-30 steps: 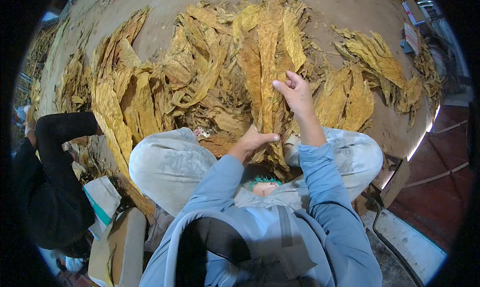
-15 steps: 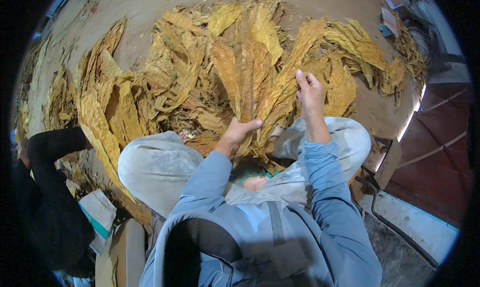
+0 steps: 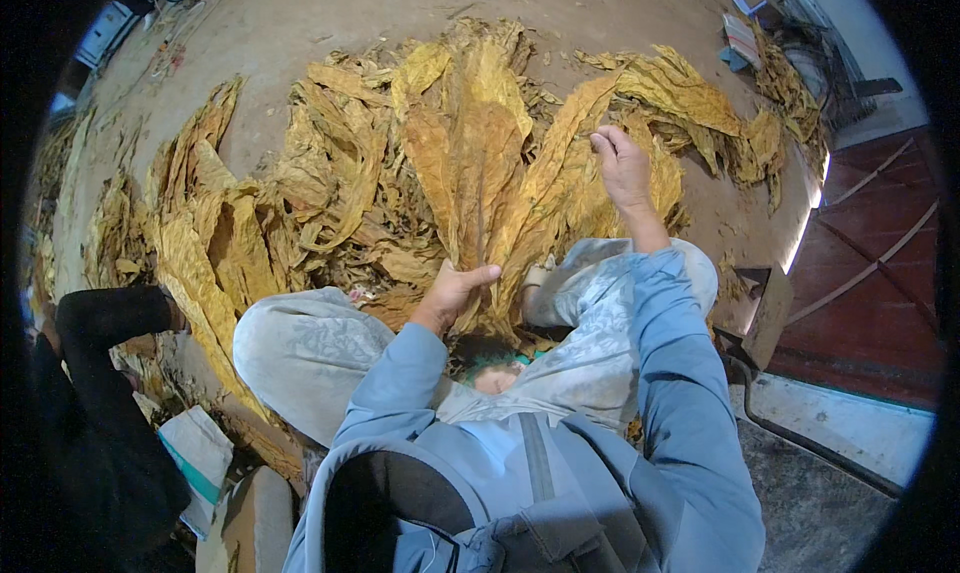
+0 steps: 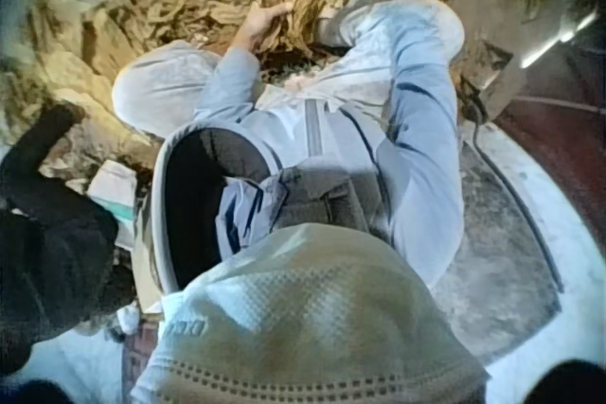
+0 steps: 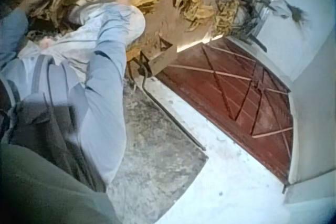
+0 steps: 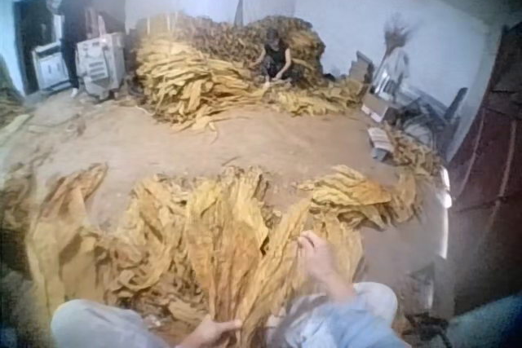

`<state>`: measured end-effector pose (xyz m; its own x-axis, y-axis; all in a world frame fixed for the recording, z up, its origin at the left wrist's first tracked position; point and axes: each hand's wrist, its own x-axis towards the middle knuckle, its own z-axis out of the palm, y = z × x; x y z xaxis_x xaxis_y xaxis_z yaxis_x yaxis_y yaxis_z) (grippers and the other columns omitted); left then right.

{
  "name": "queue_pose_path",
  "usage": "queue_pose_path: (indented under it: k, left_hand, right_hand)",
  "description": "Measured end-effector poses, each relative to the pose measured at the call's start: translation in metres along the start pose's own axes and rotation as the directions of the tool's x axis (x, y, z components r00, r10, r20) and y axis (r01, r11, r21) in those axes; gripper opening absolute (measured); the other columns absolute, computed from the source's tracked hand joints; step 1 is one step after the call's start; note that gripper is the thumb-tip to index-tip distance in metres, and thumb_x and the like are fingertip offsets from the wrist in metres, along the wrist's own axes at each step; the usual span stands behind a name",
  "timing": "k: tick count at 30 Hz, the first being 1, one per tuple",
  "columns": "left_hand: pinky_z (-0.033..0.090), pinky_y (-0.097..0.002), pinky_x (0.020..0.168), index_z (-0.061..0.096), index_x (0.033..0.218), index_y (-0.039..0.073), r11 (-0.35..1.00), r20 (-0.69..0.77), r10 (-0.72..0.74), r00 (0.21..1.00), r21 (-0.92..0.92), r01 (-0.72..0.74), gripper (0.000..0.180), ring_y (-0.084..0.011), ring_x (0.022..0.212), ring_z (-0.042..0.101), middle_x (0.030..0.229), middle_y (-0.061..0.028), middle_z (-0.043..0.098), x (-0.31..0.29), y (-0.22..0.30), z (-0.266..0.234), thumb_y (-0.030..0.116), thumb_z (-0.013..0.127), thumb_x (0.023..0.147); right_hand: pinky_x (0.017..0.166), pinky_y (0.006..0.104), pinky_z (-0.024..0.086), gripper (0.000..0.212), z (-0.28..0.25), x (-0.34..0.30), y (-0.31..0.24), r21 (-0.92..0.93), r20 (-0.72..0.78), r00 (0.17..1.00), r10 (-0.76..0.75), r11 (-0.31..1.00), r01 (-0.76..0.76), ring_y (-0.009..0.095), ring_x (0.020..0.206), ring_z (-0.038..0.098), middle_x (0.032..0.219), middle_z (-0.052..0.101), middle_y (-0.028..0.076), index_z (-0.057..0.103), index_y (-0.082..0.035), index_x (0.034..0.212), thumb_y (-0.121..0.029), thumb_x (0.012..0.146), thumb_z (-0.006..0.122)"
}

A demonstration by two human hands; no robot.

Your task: The person sorts through a large pile of dried yellow leaves on the floor by picking them up individually, checking them, and moving them into different groupings.

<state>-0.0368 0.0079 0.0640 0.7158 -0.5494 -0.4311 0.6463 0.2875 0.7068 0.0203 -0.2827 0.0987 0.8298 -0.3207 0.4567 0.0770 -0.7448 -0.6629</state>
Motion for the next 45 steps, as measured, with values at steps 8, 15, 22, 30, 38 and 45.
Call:
queue_pose_path:
  k: [8, 15, 22, 30, 38, 45]
  left_hand:
    - [0.045, -0.0244, 0.059, 0.06, 0.089, 0.005, 0.999, -0.055, -0.035, 0.998, 0.004, 0.035, 0.021, -0.0102, 0.064, 0.054, 0.076, -0.0002, 0.06, 0.001, -0.003, -0.006, 0.008, 0.072, 0.072]
    - [0.042, -0.0228, 0.051, 0.06, 0.099, -0.001, 0.998, -0.102, 0.063, 0.993, -0.01, -0.064, 0.025, -0.0095, 0.061, 0.053, 0.083, -0.0057, 0.064, 0.004, 0.0, 0.005, 0.008, 0.067, 0.076]
    - [0.04, -0.0212, 0.052, 0.056, 0.108, 0.001, 0.964, -0.255, 0.098, 0.962, -0.215, -0.155, 0.03, -0.0087, 0.061, 0.048, 0.095, -0.0071, 0.063, 0.025, -0.001, -0.013, 0.01, 0.065, 0.081]
    - [0.04, -0.0226, 0.052, 0.054, 0.109, 0.002, 0.978, -0.289, 0.038, 0.957, -0.184, -0.095, 0.03, -0.0095, 0.06, 0.049, 0.093, -0.0067, 0.063, 0.036, -0.025, -0.038, 0.01, 0.063, 0.082]
    - [0.042, -0.0231, 0.052, 0.056, 0.106, 0.0, 0.985, -0.45, 0.024, 0.893, -0.142, -0.098, 0.029, -0.0108, 0.067, 0.055, 0.092, -0.0087, 0.063, 0.039, -0.02, -0.05, 0.007, 0.066, 0.079]
    - [0.049, -0.027, 0.06, 0.058, 0.102, 0.0, 0.971, -0.511, 0.13, 0.849, -0.108, -0.214, 0.025, -0.0135, 0.069, 0.059, 0.089, -0.0071, 0.064, 0.056, -0.021, -0.033, 0.01, 0.065, 0.08]
  right_hand:
    - [0.066, 0.0307, 0.052, 0.053, 0.002, -0.042, -0.06, 0.13, 0.562, 0.562, 0.607, 0.606, -0.785, 0.02, 0.08, 0.061, 0.109, 0.057, 0.012, 0.04, -0.002, 0.124, -0.034, 0.085, 0.055]
    - [0.07, 0.027, 0.046, 0.035, 0.005, -0.075, -0.092, 0.452, 0.306, 0.845, 0.439, 0.713, -0.535, 0.015, 0.075, 0.059, 0.086, 0.064, 0.007, 0.061, 0.0, 0.099, -0.028, 0.078, 0.066]
    - [0.061, 0.0233, 0.049, 0.032, -0.192, 0.018, -0.109, 0.472, 0.08, 0.888, 0.453, 0.767, -0.434, 0.012, 0.069, 0.061, 0.083, 0.064, 0.008, 0.06, 0.0, 0.093, -0.029, 0.082, 0.064]
    - [0.077, 0.0305, 0.047, 0.041, -0.134, -0.076, 0.067, 0.0, 0.148, 0.649, 0.746, 0.656, -0.755, 0.017, 0.087, 0.059, 0.101, 0.061, 0.011, 0.055, -0.001, 0.111, -0.027, 0.08, 0.065]
    - [0.092, 0.0422, 0.041, 0.066, -0.078, -0.136, 0.128, -0.511, -0.019, 0.453, 0.891, 0.38, -0.771, 0.036, 0.11, 0.048, 0.124, 0.044, 0.025, 0.035, 0.004, 0.128, -0.033, 0.08, 0.062]
    - [0.071, 0.0325, 0.048, 0.042, -0.066, -0.049, 0.089, -0.167, 0.209, 0.839, 0.502, 0.864, -0.476, 0.022, 0.084, 0.061, 0.092, 0.061, 0.018, 0.049, 0.0, 0.117, -0.019, 0.081, 0.06]
